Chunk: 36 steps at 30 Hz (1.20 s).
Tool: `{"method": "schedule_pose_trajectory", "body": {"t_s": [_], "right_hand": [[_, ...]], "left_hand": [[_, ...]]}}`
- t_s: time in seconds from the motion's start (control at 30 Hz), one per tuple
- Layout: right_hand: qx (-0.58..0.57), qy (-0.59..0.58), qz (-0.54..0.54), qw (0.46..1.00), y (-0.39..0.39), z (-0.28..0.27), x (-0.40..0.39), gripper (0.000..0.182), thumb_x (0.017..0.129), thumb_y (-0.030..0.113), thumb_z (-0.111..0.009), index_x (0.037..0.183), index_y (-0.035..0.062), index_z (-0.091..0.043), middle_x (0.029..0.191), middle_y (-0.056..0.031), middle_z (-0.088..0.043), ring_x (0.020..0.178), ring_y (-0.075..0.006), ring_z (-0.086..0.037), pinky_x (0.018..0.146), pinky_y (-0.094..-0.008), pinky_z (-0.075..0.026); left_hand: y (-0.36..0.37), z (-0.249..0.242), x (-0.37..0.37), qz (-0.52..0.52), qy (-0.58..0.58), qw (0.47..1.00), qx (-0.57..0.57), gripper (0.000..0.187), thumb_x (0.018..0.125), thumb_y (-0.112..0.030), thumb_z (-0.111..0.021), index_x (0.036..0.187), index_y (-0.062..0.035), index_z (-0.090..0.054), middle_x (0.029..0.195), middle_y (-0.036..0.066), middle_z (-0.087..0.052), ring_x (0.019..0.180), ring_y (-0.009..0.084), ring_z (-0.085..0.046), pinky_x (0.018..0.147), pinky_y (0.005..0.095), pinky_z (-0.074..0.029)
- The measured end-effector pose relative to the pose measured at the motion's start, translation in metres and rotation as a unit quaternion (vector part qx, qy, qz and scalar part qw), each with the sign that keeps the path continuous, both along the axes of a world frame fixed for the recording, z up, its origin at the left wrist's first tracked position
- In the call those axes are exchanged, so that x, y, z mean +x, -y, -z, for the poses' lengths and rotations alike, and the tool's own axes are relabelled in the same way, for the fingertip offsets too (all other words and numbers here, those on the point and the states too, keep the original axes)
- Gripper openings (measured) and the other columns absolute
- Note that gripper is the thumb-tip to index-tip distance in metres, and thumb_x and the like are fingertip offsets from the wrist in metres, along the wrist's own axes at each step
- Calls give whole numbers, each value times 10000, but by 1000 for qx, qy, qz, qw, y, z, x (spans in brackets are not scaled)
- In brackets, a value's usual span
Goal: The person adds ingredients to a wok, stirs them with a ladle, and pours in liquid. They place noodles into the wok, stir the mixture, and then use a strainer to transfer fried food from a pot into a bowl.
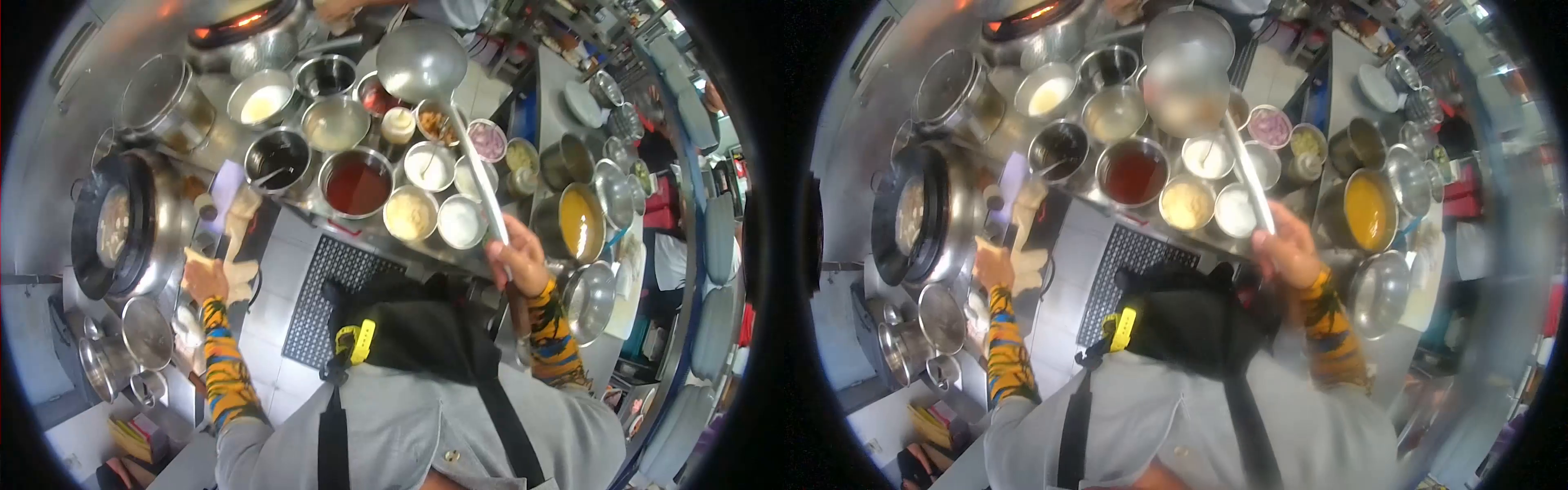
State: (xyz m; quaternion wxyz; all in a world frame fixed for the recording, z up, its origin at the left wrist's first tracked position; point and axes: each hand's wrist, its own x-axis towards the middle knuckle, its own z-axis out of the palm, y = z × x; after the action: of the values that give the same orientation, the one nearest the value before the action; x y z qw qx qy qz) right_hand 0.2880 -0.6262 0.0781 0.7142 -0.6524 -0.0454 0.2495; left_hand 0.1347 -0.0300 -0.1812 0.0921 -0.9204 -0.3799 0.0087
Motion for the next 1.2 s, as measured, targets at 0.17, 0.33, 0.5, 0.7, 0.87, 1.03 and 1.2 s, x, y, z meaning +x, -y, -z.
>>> {"method": "schedule_pose_trajectory", "body": {"t_s": [0.17, 0.33, 0.5, 0.7, 0.87, 1.03, 1.2], "right_hand": [[-9, 8, 0, 1000, 7, 13, 20, 507, 865, 69, -564, 1338, -33, -413, 711, -28, -552, 422, -81, -466, 379, -221, -395], [-205, 99, -66, 972, -20, 19, 100, 452, 827, 62, -574, 1267, 4, -488, 677, -26, -544, 489, -101, -525, 426, -260, -441], [-440, 257, -108, 853, -36, 45, 142, 382, 774, 145, -579, 1130, 16, -530, 870, -273, -641, 887, -419, -635, 802, -459, -495], [-367, 139, -119, 912, -40, 38, 150, 402, 773, 116, -587, 1151, -7, -528, 800, -203, -639, 686, -277, -656, 635, -383, -515], [-171, -27, -42, 984, -33, 30, 142, 477, 775, 93, -608, 1217, -55, -506, 730, -67, -594, 514, -119, -553, 465, -280, -460], [24, -120, -21, 992, -22, 5, 135, 165, 867, 67, -551, 1021, 8, -555, 709, -22, -540, 472, -100, -489, 408, -268, -402], [40, -136, -30, 989, -24, -26, 125, 110, 884, 77, -540, 984, 33, -545, 707, -17, -536, 477, -91, -484, 414, -257, -398]], "left_hand": [[84, -79, 87, 84, 394, 915, 7, 552, 856, -422, -607, 1199, 7, -550, 1185, 242, -570, 1084, 406, -543, 937, 473, -427], [248, -135, 225, 281, 360, 827, -328, 485, 772, -309, -703, 1143, -21, -583, 1033, 190, -631, 1008, 353, -579, 860, 439, -461], [329, -103, 307, 294, 273, 838, -371, 850, 703, -367, -741, 1335, 54, -360, 1238, 275, -514, 1167, 411, -497, 1008, 454, -392], [352, -102, 336, 244, 256, 845, -400, 931, 670, -319, -783, 1370, 22, -273, 1276, 255, -481, 1188, 402, -482, 1007, 444, -397], [355, -104, 338, 229, 280, 833, -419, 818, 670, -314, -771, 1302, -11, -348, 1227, 228, -524, 1137, 375, -528, 961, 442, -427], [350, -109, 344, 194, 293, 827, -439, 653, 674, -308, -743, 1189, -46, -440, 1099, 212, -601, 1025, 396, -587, 886, 467, -465], [337, -137, 327, 213, 383, 793, -424, 674, 662, -332, -761, 1182, -46, -442, 1058, 205, -617, 992, 371, -609, 847, 459, -485]]}}
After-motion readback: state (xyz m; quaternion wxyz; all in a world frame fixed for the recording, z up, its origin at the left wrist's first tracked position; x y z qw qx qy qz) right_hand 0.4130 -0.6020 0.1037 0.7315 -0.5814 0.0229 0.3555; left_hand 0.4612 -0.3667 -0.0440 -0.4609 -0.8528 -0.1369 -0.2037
